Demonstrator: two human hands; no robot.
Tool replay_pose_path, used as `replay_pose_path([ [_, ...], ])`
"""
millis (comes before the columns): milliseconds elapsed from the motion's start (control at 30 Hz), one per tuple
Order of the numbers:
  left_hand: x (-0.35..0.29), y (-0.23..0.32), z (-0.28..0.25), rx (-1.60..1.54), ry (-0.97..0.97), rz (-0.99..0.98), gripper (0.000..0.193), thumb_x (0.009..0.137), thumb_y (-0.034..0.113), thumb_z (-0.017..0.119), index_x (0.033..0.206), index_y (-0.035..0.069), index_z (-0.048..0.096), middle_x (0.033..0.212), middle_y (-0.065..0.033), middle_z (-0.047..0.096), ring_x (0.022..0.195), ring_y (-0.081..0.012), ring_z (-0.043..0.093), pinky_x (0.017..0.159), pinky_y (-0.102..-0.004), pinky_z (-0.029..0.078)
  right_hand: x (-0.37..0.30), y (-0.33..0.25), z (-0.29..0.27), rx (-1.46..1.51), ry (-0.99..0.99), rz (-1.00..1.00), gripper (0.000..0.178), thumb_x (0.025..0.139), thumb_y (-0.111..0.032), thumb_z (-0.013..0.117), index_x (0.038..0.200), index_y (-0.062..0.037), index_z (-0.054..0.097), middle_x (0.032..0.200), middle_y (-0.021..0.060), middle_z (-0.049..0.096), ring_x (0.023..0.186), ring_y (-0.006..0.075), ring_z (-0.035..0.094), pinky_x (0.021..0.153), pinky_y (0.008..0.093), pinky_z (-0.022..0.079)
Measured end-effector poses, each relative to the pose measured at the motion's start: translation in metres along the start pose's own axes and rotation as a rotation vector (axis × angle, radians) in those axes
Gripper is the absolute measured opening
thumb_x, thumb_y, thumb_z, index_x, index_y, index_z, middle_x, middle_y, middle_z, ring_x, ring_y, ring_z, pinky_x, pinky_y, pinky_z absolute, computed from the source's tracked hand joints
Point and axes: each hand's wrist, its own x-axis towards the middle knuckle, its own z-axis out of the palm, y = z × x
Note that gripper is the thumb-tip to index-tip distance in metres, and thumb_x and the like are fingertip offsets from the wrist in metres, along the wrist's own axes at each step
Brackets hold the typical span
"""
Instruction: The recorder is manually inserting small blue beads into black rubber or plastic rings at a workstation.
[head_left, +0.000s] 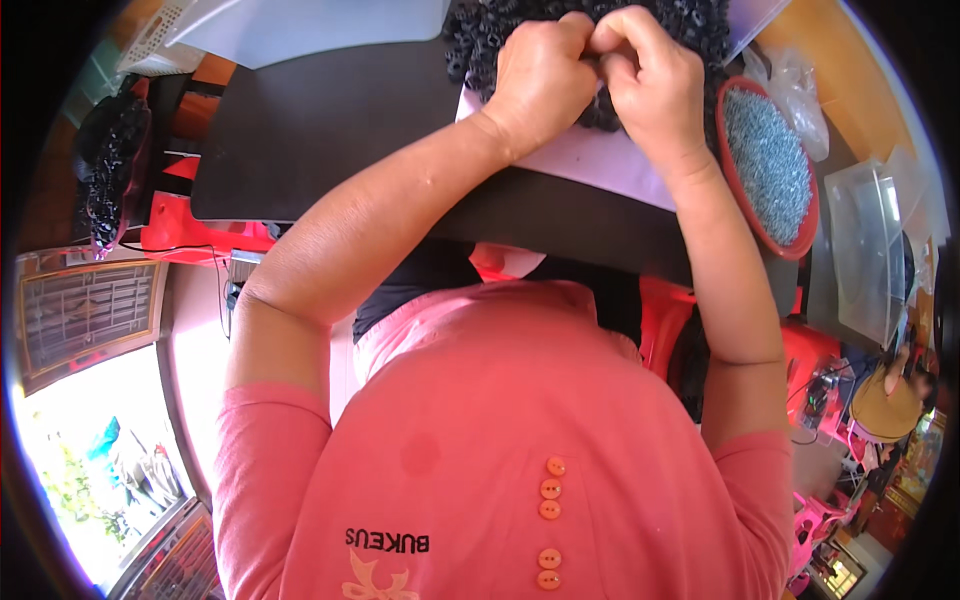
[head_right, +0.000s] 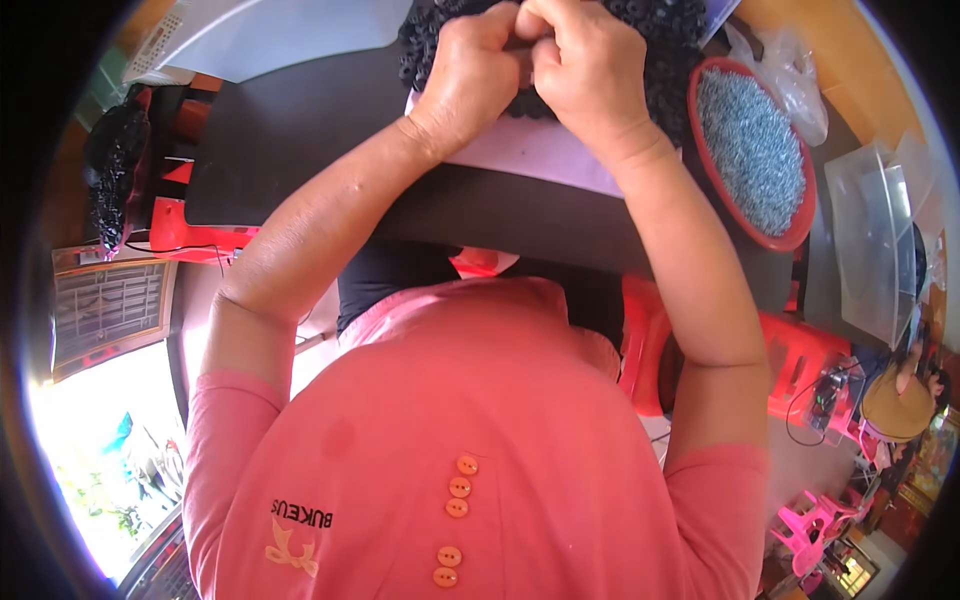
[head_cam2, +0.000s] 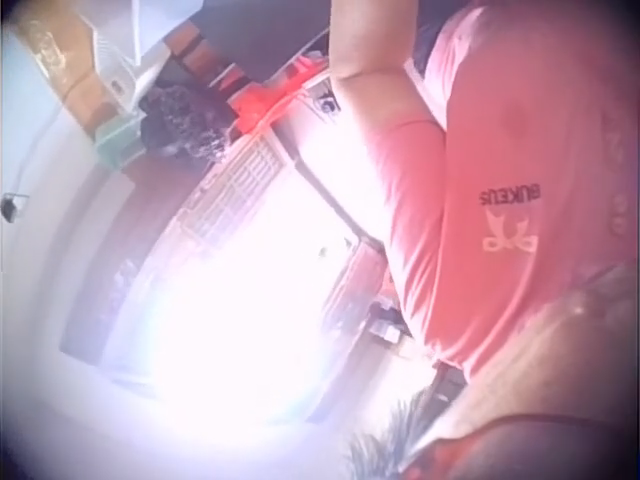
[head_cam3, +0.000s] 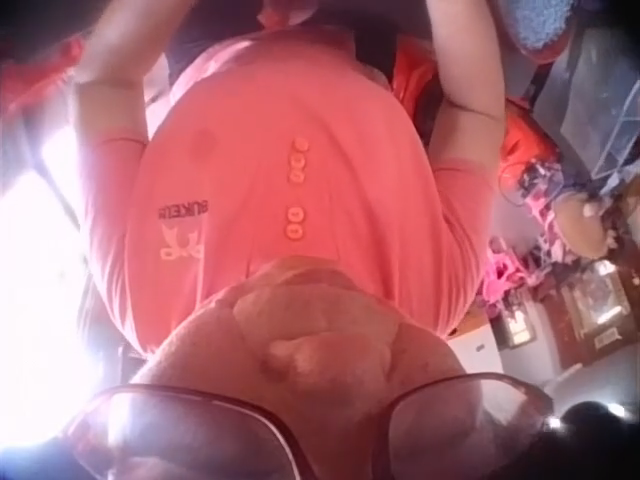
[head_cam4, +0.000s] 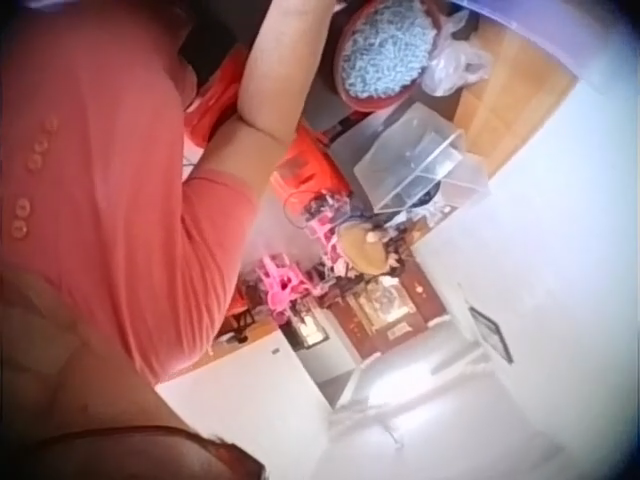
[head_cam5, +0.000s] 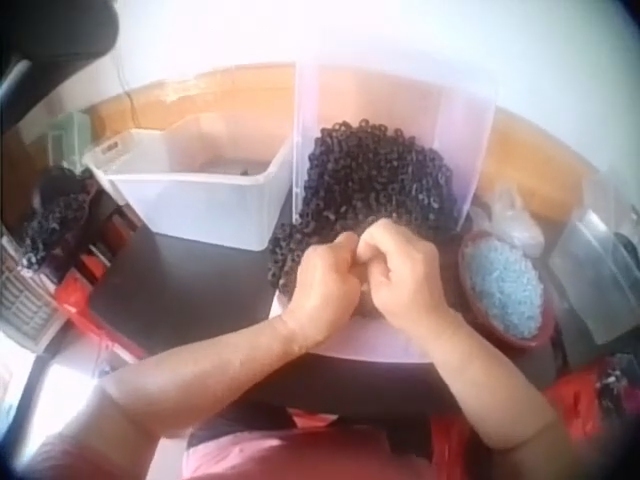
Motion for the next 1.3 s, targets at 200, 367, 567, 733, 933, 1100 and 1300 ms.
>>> replay_pose_path([
  [200,0.005,0.024,-0.022,-0.578,-0.197,-0.617,0.01,0.088,0.006,0.064,0.094,-0.002,0.064,0.071,-0.0085,0.066,0.05,-0.0097,0.057,0.042,-0.0225,0.041,-0.002,0.01,-0.011,0.593,0.076,0.633,0.023,0.085,0.003,0.061,0.107,-0.0017,0.064,0.089,0.004,0.067,0.079,0.0097,0.062,0.07,0.0235,0.05],
  [367,0.007,0.019,-0.024,-0.644,-0.161,-0.642,0.014,0.088,0.008,0.066,0.096,-0.003,0.066,0.072,-0.0084,0.066,0.052,-0.01,0.057,0.042,-0.0222,0.039,0.001,0.004,-0.012,0.701,0.119,0.687,0.024,0.085,0.003,0.06,0.108,-0.0004,0.065,0.093,0.0055,0.068,0.084,0.0112,0.064,0.073,0.025,0.051],
  [567,0.008,0.018,-0.023,-0.651,-0.162,-0.691,0.015,0.088,0.007,0.067,0.097,-0.005,0.066,0.074,-0.0085,0.066,0.054,-0.0109,0.058,0.042,-0.0228,0.04,0.0,0.001,-0.006,0.671,0.163,0.648,0.021,0.083,0.005,0.062,0.102,-0.0016,0.069,0.087,0.0029,0.069,0.076,0.0072,0.061,0.067,0.0222,0.05],
  [733,0.008,0.016,-0.023,-0.723,-0.138,-0.698,0.014,0.089,0.007,0.066,0.096,-0.005,0.066,0.073,-0.0086,0.065,0.053,-0.0106,0.058,0.042,-0.0225,0.04,0.001,-0.001,-0.007,0.715,0.155,0.626,0.021,0.084,0.004,0.062,0.102,-0.0022,0.069,0.086,0.0027,0.069,0.076,0.0072,0.061,0.068,0.022,0.051],
  [933,0.007,0.02,-0.023,-0.566,-0.128,-0.569,0.012,0.089,0.006,0.066,0.095,-0.005,0.065,0.073,-0.0074,0.065,0.054,-0.009,0.058,0.042,-0.0209,0.04,0.004,0.002,-0.014,0.606,-0.009,0.656,0.019,0.086,0.0,0.06,0.102,-0.002,0.07,0.085,0.0034,0.068,0.077,0.0081,0.062,0.068,0.0232,0.051],
  [1100,0.008,0.021,-0.025,-0.599,-0.147,-0.576,0.013,0.089,0.007,0.066,0.095,-0.005,0.066,0.072,-0.007,0.065,0.054,-0.0086,0.058,0.044,-0.0213,0.041,0.002,0.008,-0.016,0.645,-0.073,0.65,0.018,0.088,-0.004,0.058,0.102,-0.0011,0.069,0.086,0.0039,0.067,0.077,0.0089,0.062,0.066,0.0236,0.051],
  [1300,0.008,0.017,-0.025,-0.664,-0.192,-0.638,0.015,0.088,0.007,0.067,0.097,-0.006,0.065,0.075,-0.0084,0.066,0.057,-0.0105,0.059,0.046,-0.0225,0.044,0.004,0.014,-0.022,0.569,-0.171,0.598,0.019,0.087,-0.004,0.057,0.101,-0.0007,0.069,0.085,0.0038,0.067,0.074,0.0091,0.061,0.066,0.0237,0.051],
])
